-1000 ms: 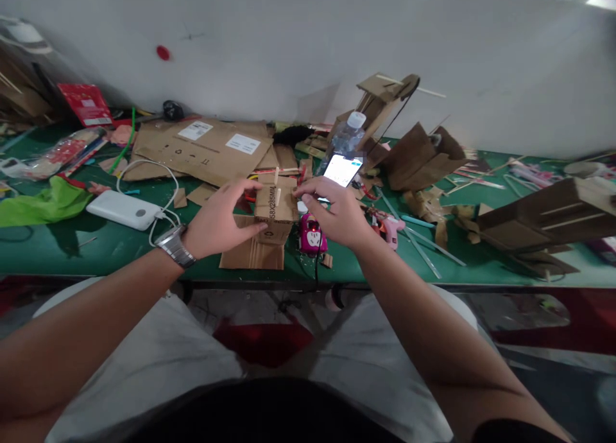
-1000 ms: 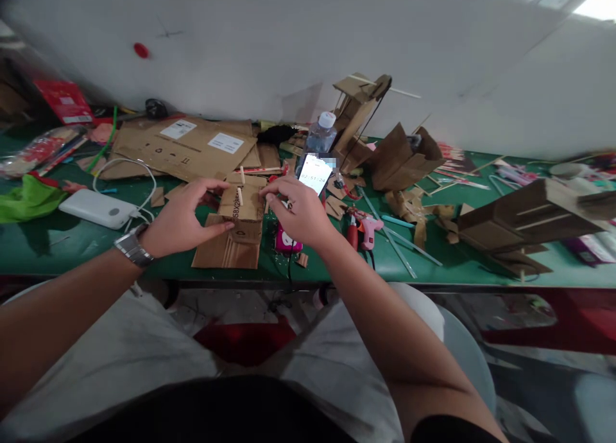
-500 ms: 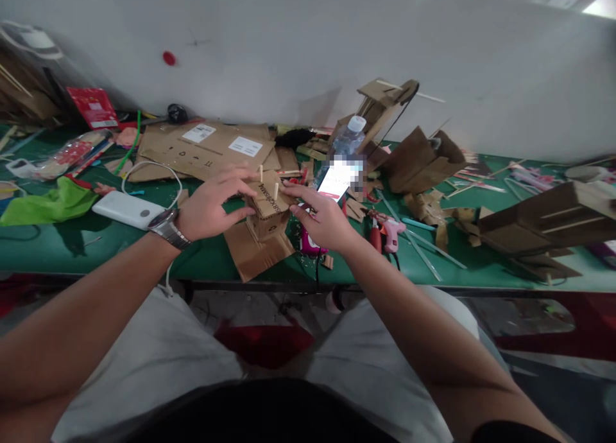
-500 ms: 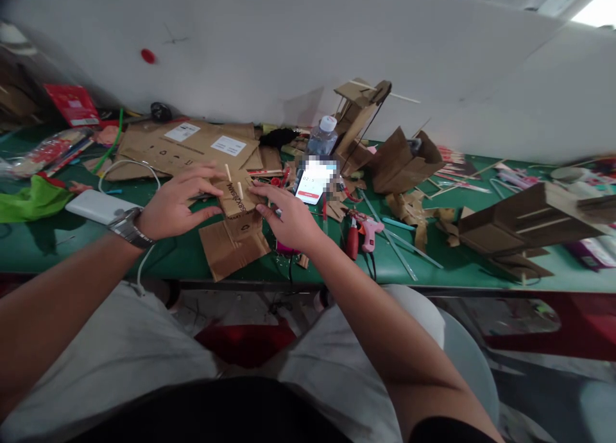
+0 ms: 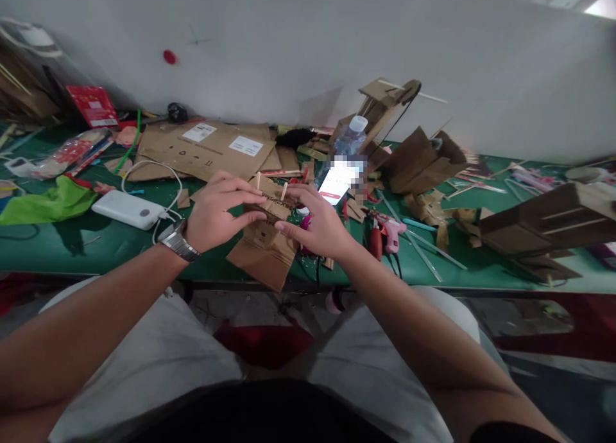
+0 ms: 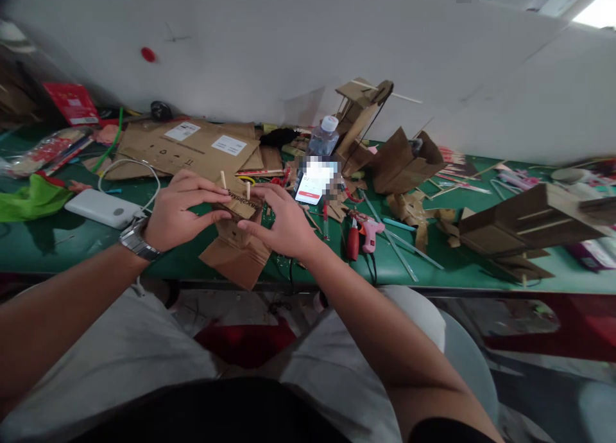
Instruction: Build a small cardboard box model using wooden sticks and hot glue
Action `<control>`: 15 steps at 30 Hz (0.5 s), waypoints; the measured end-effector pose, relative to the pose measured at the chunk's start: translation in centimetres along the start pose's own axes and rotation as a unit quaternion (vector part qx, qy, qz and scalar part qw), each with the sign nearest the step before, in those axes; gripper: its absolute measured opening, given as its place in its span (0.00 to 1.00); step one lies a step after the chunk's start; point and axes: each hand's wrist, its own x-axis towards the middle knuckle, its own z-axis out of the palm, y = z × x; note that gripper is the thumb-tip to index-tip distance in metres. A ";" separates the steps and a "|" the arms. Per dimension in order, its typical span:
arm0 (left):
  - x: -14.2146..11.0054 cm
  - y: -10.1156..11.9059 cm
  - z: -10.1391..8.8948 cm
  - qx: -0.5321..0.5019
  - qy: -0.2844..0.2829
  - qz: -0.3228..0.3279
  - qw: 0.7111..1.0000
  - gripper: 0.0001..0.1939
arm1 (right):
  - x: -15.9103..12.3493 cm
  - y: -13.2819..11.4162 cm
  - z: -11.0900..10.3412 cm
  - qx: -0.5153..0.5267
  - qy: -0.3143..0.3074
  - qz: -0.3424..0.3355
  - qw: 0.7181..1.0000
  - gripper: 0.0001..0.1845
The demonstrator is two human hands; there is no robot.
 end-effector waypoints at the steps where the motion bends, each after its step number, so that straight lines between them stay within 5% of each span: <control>1: 0.1 -0.2 -0.2 -0.009 -0.008 0.012 1.000 0.10 | 0.0 -0.1 0.2 0.001 0.004 0.000 1.000 0.37; 15: 0.5 -1.1 -1.4 -0.007 -0.017 0.095 0.995 0.04 | -0.3 -0.4 1.0 0.008 0.008 -0.004 1.000 0.29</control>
